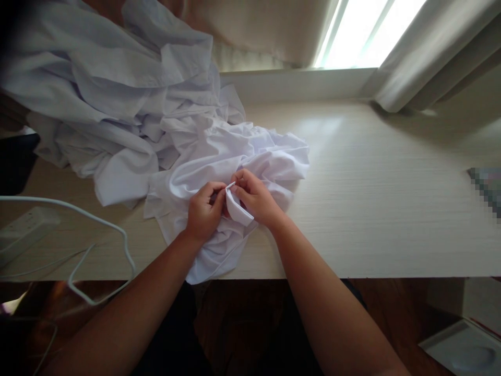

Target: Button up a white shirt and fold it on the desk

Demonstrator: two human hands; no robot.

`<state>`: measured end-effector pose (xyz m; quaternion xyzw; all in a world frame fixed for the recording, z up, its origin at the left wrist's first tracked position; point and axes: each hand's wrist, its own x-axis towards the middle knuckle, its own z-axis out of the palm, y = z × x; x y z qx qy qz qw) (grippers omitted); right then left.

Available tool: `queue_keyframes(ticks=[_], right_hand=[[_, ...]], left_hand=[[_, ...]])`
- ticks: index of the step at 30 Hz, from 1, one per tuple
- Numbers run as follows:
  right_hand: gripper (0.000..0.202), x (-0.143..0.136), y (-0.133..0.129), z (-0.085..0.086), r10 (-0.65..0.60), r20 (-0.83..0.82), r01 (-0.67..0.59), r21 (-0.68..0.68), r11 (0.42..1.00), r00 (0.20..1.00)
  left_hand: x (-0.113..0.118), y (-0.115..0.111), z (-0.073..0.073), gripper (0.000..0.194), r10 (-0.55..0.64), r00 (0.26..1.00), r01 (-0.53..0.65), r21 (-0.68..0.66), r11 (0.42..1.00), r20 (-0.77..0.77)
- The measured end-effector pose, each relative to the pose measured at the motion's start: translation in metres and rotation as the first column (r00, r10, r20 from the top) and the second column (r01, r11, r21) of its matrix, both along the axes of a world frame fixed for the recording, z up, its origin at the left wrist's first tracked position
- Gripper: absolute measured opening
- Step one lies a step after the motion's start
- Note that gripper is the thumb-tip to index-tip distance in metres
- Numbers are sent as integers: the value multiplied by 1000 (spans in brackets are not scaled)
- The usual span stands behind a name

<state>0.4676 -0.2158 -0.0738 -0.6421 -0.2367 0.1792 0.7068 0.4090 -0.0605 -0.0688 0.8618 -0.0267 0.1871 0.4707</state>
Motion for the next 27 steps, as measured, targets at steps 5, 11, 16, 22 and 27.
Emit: queue_keyframes(ticks=[5,11,16,22,27], right_hand=[[24,-4,3,2,-1,-9,1,38,999,1000],[20,-2,1,1,-35,68,33,29,999,997],[29,0,-3,4,31,-2,-30,175,984,1000],[33,0,-3,5,-19,-39,27,223,975,999],[32,9,-4,-7,-93,22,90,87,992,995]], left_hand=[[0,-2,-1,19,8,998,-14,-114,993,-58],[-3,-5,-4,25,14,994,-45,-295,954,-107],[1,0,-1,26,-70,996,47,-322,945,-60],[6,6,-1,38,-274,959,229,-361,904,-77],[5,2,-7,37,-229,954,130,-422,897,-193]])
